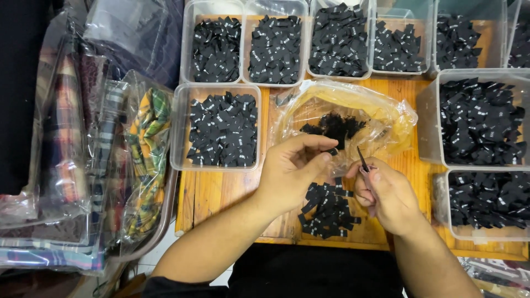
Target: The person uses pink scissors to cut small black fabric pieces from a larger sheet inside a clear plastic bag. They then pick up the cut pieces and place them into a clear plastic container on the table.
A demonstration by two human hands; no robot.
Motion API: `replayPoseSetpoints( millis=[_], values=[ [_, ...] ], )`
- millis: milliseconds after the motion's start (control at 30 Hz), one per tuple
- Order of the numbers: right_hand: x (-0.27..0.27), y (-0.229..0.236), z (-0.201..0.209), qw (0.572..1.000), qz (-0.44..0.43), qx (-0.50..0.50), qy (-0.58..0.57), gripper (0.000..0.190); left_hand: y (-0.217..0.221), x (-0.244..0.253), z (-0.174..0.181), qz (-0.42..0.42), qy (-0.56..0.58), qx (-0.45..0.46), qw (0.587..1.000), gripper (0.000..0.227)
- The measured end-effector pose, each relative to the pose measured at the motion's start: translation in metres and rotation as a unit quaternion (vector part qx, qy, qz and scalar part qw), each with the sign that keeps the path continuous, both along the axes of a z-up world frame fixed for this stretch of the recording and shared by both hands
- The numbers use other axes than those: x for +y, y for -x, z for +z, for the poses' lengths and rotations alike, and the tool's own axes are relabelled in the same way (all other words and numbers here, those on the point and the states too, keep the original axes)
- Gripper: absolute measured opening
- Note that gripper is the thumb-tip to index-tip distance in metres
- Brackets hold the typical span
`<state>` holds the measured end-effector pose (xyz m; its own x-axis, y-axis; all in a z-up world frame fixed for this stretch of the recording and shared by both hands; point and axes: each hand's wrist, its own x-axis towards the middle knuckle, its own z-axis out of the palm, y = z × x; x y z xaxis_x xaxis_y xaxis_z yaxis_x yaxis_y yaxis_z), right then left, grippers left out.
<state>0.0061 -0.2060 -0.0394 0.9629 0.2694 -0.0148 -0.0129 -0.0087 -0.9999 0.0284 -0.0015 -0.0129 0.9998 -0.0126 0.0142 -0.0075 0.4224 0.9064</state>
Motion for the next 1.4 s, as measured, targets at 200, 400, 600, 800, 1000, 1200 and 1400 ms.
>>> replayPoseSetpoints(
  millis=[200, 400, 600, 800, 1000, 1200, 1400],
  values=[
    [0.005, 0.006, 0.002, 0.996, -0.038, -0.039, 0.073, 0.046, -0.004, 0.008, 0.013, 0.003, -0.030, -0.044, 0.999, 0.024],
    [-0.001, 0.005, 0.011, 0.956, -0.068, -0.078, 0.275, 0.022, -0.004, 0.007, -0.001, -0.025, 0.019, -0.019, 0.999, 0.013],
    [-0.007, 0.005, 0.008, 0.962, -0.069, -0.070, 0.254, 0.025, 0.000, 0.001, 0.011, -0.032, 0.117, 0.028, 0.992, 0.009],
    [0.000, 0.002, 0.018, 0.974, -0.057, -0.079, 0.207, 0.030, 0.003, -0.003, 0.010, -0.027, 0.059, 0.034, 0.997, 0.021],
    [0.003, 0.002, 0.017, 0.969, -0.040, -0.100, 0.224, 0.026, 0.004, -0.007, 0.002, -0.022, 0.033, 0.031, 0.999, 0.012],
    [0.009, 0.000, 0.026, 0.969, -0.032, -0.097, 0.226, 0.024, 0.008, -0.010, 0.002, -0.015, 0.073, 0.057, 0.996, 0.011],
    [-0.005, 0.013, 0.011, 0.931, 0.012, -0.074, 0.359, 0.039, 0.007, -0.001, 0.016, -0.083, 0.034, 0.099, 0.991, 0.015]
  ],
)
